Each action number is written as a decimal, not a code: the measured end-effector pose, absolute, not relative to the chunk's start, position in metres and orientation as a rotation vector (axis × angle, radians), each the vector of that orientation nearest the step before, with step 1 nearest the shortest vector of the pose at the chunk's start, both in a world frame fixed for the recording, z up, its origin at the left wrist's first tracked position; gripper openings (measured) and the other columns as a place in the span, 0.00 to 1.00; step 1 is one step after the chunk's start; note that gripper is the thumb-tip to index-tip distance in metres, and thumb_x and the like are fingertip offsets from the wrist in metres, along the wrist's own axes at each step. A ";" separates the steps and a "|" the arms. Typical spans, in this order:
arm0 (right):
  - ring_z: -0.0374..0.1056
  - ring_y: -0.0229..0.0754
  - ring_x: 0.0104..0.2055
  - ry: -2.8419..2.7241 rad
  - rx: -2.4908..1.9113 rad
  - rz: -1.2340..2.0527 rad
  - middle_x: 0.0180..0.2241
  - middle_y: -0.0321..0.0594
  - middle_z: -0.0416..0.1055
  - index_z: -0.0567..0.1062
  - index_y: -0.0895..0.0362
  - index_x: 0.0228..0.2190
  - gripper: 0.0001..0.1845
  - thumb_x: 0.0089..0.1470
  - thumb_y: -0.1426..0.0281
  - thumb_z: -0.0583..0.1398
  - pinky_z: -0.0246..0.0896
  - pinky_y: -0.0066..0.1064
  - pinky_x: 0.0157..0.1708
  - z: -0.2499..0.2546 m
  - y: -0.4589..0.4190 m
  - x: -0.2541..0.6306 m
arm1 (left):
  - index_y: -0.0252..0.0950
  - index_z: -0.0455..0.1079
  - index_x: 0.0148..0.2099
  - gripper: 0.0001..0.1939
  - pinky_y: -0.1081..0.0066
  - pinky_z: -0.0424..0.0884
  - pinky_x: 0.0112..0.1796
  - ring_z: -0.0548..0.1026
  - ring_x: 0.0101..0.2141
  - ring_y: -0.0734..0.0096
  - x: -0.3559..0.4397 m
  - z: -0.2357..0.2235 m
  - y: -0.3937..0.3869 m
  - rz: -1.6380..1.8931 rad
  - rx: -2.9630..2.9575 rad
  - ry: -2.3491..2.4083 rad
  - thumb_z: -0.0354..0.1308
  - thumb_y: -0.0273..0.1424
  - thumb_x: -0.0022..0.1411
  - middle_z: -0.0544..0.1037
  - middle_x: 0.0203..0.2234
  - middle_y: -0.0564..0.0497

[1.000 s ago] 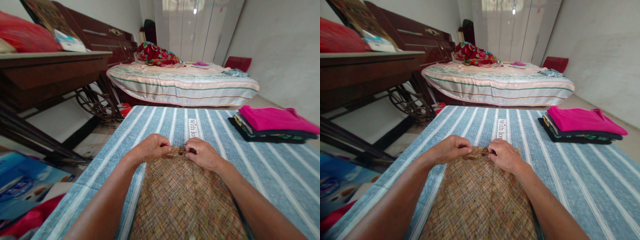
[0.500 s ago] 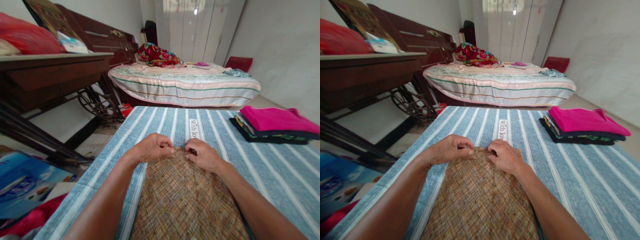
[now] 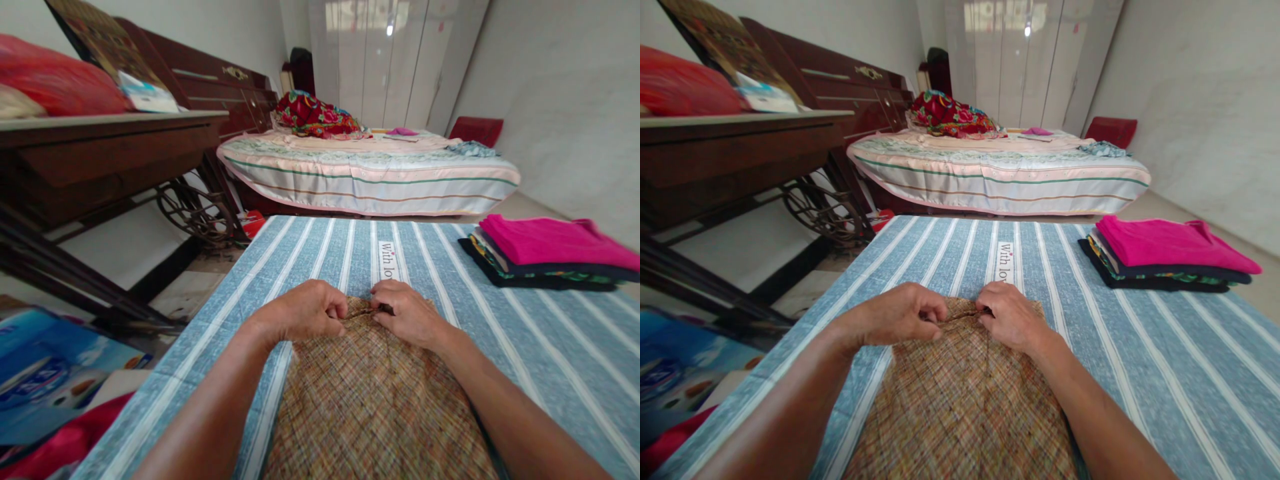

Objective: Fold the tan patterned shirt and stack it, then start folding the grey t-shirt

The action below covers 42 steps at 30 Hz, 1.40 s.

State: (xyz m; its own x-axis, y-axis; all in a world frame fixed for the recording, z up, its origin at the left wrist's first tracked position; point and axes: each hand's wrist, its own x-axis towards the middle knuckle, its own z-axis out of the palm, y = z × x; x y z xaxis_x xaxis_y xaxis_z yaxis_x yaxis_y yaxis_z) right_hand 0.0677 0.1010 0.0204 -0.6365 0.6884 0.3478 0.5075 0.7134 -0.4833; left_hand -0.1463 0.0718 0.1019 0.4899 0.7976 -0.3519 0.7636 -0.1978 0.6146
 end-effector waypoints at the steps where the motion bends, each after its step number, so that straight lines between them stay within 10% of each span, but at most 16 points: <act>1: 0.64 0.42 0.39 -2.411 -0.927 0.459 0.33 0.39 0.69 0.71 0.57 0.26 0.07 0.45 0.80 0.62 0.58 0.35 0.41 0.021 0.101 0.067 | 0.35 0.69 0.27 0.03 0.76 0.55 0.24 0.65 0.23 0.78 -0.146 0.102 0.071 0.051 1.975 1.294 0.56 0.28 0.45 0.70 0.19 0.58; 32: 0.64 0.39 0.37 -2.481 -0.814 0.738 0.32 0.34 0.68 0.72 0.55 0.23 0.08 0.43 0.80 0.64 0.57 0.31 0.37 0.037 0.102 0.083 | 0.34 0.67 0.24 0.10 0.75 0.52 0.24 0.60 0.21 0.78 -0.139 0.114 0.063 0.034 2.099 1.350 0.49 0.30 0.54 0.63 0.17 0.57; 42: 0.63 0.42 0.34 -2.526 -0.753 0.117 0.27 0.38 0.69 0.72 0.56 0.27 0.08 0.56 0.76 0.56 0.56 0.34 0.35 0.018 0.077 0.078 | 0.36 0.72 0.34 0.10 0.72 0.60 0.30 0.70 0.29 0.70 -0.132 0.089 0.072 0.093 2.322 1.571 0.49 0.29 0.55 0.76 0.27 0.49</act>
State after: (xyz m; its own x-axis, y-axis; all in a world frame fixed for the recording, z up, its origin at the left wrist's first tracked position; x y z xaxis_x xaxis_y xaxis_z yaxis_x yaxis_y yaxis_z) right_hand 0.0782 0.0768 0.0182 -0.7232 0.5342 0.4376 0.4914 0.8433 -0.2174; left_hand -0.1318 0.0716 0.0890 0.3883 0.9120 -0.1320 0.8902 -0.3341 0.3098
